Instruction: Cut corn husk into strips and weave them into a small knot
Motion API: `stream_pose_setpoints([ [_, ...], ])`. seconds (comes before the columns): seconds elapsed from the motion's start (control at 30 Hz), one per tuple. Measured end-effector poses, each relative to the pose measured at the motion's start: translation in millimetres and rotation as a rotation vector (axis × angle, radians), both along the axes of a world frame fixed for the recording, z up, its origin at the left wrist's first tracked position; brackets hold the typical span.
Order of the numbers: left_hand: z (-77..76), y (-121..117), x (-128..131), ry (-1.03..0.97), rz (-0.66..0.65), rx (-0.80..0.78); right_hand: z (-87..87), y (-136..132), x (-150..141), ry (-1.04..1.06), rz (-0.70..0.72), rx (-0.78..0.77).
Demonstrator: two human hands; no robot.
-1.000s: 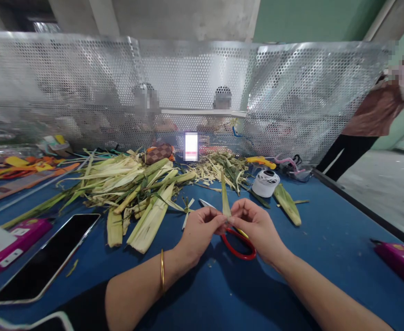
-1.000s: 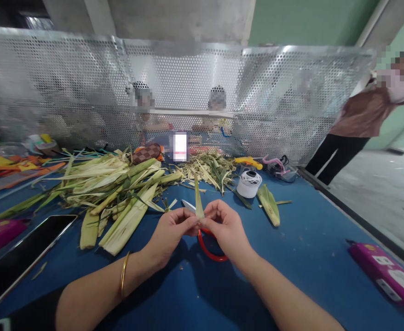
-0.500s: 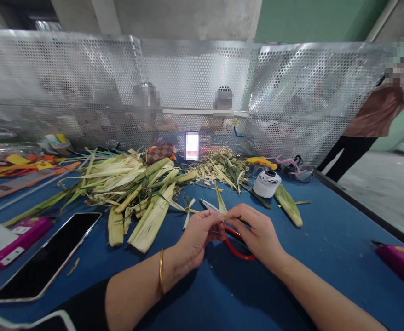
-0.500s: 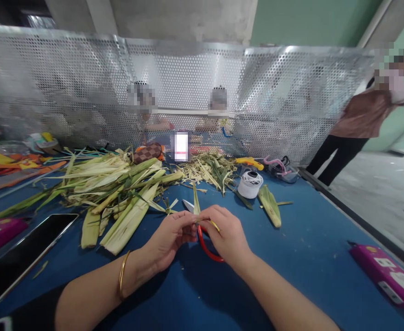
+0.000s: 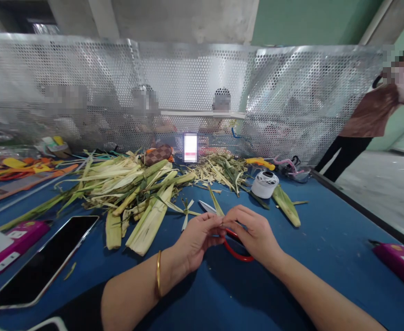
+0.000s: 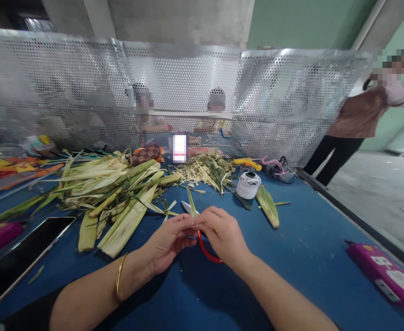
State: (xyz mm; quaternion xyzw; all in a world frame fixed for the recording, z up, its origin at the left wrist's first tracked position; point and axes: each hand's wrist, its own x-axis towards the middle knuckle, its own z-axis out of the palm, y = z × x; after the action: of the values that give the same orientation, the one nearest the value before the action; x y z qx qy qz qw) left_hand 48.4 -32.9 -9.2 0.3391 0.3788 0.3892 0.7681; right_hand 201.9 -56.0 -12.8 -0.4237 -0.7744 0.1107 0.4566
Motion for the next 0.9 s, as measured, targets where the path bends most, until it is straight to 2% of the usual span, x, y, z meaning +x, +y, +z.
stream_pose_setpoints([
  [0.3,0.5,-2.2,4.8,0.139,0.219,0.266,1.1,-0.1,-2.0,0.107,-0.066,-0.114],
  [0.6,2.3,-4.4,5.1,0.216,0.225,0.415,4.0,-0.9,-4.4,0.293,-0.153,-0.315],
  [0.77,1.9,-5.1,5.0,0.198,0.199,0.431,3.1,-0.3,-6.6,0.418,-0.152,-0.383],
  [0.9,3.1,-2.7,4.8,0.163,0.196,0.333,1.3,0.7,-4.8,0.421,-0.1,-0.365],
])
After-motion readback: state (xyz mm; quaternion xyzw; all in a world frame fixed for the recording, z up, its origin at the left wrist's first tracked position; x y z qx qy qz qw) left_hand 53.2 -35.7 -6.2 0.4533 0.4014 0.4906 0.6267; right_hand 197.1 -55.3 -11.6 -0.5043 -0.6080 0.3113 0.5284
